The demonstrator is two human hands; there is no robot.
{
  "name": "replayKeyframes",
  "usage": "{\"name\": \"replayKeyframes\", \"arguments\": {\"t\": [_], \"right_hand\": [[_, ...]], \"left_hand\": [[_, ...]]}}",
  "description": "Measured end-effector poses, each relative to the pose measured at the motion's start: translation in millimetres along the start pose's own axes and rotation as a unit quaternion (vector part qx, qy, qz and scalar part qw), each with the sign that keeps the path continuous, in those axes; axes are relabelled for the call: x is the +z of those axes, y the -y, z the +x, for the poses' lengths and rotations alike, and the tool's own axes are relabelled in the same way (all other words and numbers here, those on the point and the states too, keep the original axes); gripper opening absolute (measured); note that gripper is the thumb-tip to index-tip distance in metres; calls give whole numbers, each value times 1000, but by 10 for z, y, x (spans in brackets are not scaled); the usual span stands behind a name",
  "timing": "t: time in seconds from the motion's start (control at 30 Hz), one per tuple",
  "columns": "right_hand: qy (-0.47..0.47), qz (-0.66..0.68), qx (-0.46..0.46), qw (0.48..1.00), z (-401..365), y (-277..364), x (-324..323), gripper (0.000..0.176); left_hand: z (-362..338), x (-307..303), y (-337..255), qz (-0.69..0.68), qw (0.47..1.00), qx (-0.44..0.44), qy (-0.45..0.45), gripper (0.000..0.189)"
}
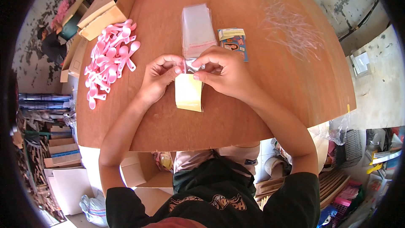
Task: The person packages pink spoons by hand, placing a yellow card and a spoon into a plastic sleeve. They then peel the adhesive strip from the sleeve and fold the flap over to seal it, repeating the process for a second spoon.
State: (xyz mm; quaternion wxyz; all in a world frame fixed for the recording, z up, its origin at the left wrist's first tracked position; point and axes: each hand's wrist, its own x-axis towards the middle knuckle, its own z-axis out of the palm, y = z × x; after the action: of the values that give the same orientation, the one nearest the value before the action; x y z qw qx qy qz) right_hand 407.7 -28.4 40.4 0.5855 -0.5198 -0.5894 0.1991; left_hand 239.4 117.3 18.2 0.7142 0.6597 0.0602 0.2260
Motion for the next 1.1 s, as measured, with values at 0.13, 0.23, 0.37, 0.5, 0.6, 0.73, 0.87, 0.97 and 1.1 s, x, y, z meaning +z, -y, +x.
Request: {"name": "replayKeyframes", "arguments": {"t": [0.13, 0.23, 0.37, 0.5, 0.6, 0.73, 0.87, 0.97, 1.1], "right_hand": [[5, 29, 11, 1000, 0, 68, -29, 21], [-41, 80, 13, 996, 11, 90, -31, 24], [-90, 52, 7, 995, 8, 77, -107, 21], [-96, -5, 6, 995, -2, 101, -140, 18], [-82, -124, -42, 988, -24, -45, -116, 21], [-71, -345, -124, 928, -43, -60, -10, 35], [-47, -477, -124, 869, 9, -259, 84, 47], [7, -534, -63, 843, 26, -389, 104, 58], [-3, -539, -78, 838, 13, -388, 79, 60]], "left_hand": [[-36, 1, -154, -48, 999, -8, 17, 34], [-178, -21, -521, 17, 999, -35, -4, 38], [-1068, 83, -1140, 150, 961, -123, 198, 30], [-1799, 386, -762, 170, 841, -262, 441, 29], [-2443, 368, -365, 464, 703, -429, 326, 34], [-2759, 314, -218, 473, 649, -496, 331, 49], [-2164, 651, -521, 271, 813, -350, 378, 41], [-1653, 809, -832, 303, 854, -123, 404, 32], [-1021, 766, -1058, 313, 890, -49, 327, 27]]}}
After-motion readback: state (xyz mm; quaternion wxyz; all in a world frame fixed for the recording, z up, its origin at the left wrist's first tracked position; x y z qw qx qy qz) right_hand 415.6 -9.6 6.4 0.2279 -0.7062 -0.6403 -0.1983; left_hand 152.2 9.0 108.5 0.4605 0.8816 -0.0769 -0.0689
